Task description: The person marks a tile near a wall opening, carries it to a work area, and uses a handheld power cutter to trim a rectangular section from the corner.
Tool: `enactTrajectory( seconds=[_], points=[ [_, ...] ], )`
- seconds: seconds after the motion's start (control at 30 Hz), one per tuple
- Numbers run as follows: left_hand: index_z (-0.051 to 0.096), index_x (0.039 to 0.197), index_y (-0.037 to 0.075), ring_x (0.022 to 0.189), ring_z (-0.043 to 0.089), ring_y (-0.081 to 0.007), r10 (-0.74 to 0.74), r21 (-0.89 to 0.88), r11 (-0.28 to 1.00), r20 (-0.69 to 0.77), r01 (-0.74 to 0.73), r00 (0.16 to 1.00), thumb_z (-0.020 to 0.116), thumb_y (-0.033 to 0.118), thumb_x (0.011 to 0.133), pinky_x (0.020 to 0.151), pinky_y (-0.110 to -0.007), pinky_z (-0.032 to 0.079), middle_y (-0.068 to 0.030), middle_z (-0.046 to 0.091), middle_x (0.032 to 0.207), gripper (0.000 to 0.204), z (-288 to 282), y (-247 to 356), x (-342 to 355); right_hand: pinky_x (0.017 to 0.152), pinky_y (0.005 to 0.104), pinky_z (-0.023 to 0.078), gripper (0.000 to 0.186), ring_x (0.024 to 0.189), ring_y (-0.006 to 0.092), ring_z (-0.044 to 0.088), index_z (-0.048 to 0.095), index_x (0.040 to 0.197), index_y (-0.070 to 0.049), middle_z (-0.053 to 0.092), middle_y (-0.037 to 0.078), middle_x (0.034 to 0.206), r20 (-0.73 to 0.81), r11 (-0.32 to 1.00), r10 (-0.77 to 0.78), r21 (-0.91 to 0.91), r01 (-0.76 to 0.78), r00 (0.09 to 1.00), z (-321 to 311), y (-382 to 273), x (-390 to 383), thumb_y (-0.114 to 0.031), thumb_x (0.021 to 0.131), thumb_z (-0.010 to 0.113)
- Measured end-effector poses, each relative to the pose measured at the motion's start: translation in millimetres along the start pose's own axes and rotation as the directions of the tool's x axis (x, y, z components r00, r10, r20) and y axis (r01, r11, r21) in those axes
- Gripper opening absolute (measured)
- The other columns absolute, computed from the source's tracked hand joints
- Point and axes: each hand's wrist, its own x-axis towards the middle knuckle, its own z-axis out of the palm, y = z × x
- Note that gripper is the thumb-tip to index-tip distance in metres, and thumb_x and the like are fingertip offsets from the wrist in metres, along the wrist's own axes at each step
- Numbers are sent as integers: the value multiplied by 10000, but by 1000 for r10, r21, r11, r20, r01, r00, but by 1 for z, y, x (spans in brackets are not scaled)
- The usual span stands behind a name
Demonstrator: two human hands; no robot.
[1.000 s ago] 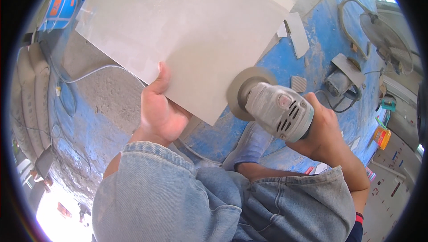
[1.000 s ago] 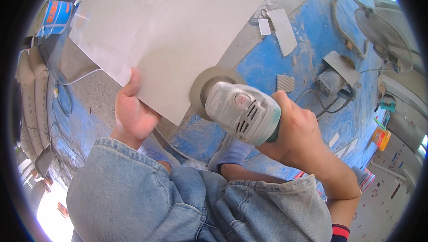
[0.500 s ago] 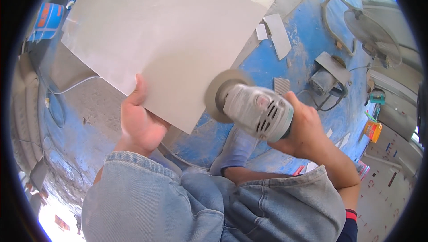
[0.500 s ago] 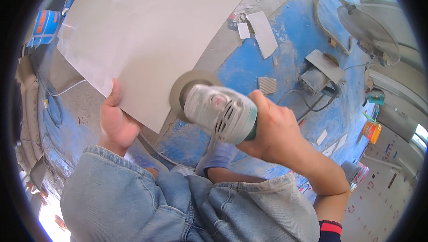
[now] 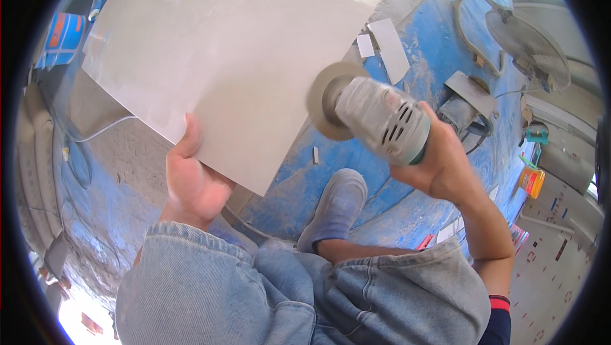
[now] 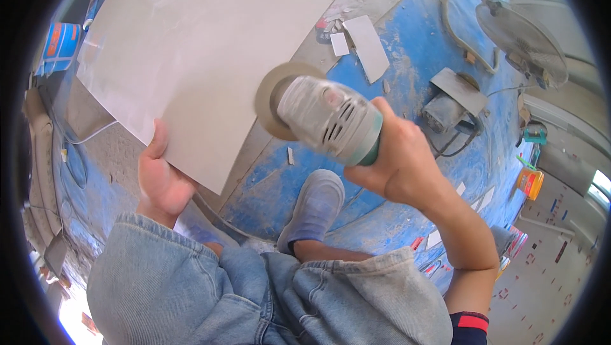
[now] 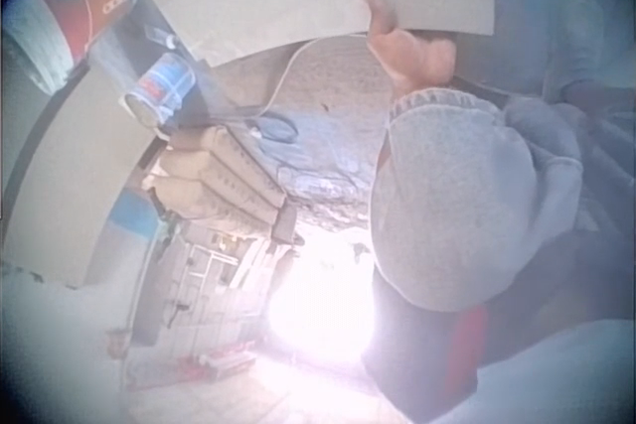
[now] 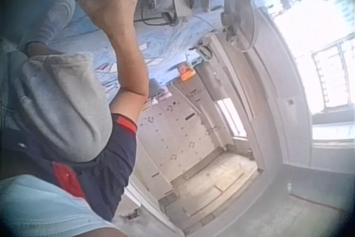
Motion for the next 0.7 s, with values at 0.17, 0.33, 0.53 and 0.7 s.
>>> enactTrajectory(
  seconds=[0.17, 0.33, 0.53, 0.7],
  points=[
    [340, 1477, 51, 1385, 382, -319, -6, 14, 1000, -15, 6, 1000, 379, 489, 1026, 1149, -484, 296, -135, 409, 1494, 630, -1, 0, -2, 801, 432, 529, 614, 918, 410, 656, 509, 1117, -28, 653, 208, 941, 78, 990, -7, -139, 18, 997, 10, -4, -9, -185, 604, 808],
    [351, 1477, 61, 1373, 396, -320, -15, 0, 1000, 36, 15, 999, 393, 487, 1024, 1137, -495, 311, -128, 417, 1492, 623, -4, 3, -1, 825, 388, 522, 625, 911, 384, 662, 530, 1169, -22, 661, 195, 945, 72, 993, 65, -102, -58, 995, -2, 0, 3, -142, 606, 775],
    [348, 1479, 61, 1377, 390, -322, -22, 12, 1000, 24, 22, 999, 407, 496, 1016, 1138, -490, 312, -127, 414, 1497, 638, -5, 2, 1, 779, 408, 524, 521, 845, 344, 684, 546, 1098, 4, 668, 193, 883, -45, 997, 35, 68, -32, 998, -14, 12, 21, -155, 640, 737],
    [339, 1485, 65, 1383, 382, -323, -38, -15, 999, 58, 39, 998, 403, 495, 1018, 1138, -495, 310, -128, 401, 1508, 638, -7, -1, 4, 833, 348, 512, 529, 879, 301, 682, 565, 1134, 19, 679, 190, 934, -101, 998, 19, 69, -12, 995, -19, 23, 27, -141, 654, 720]
  ],
)
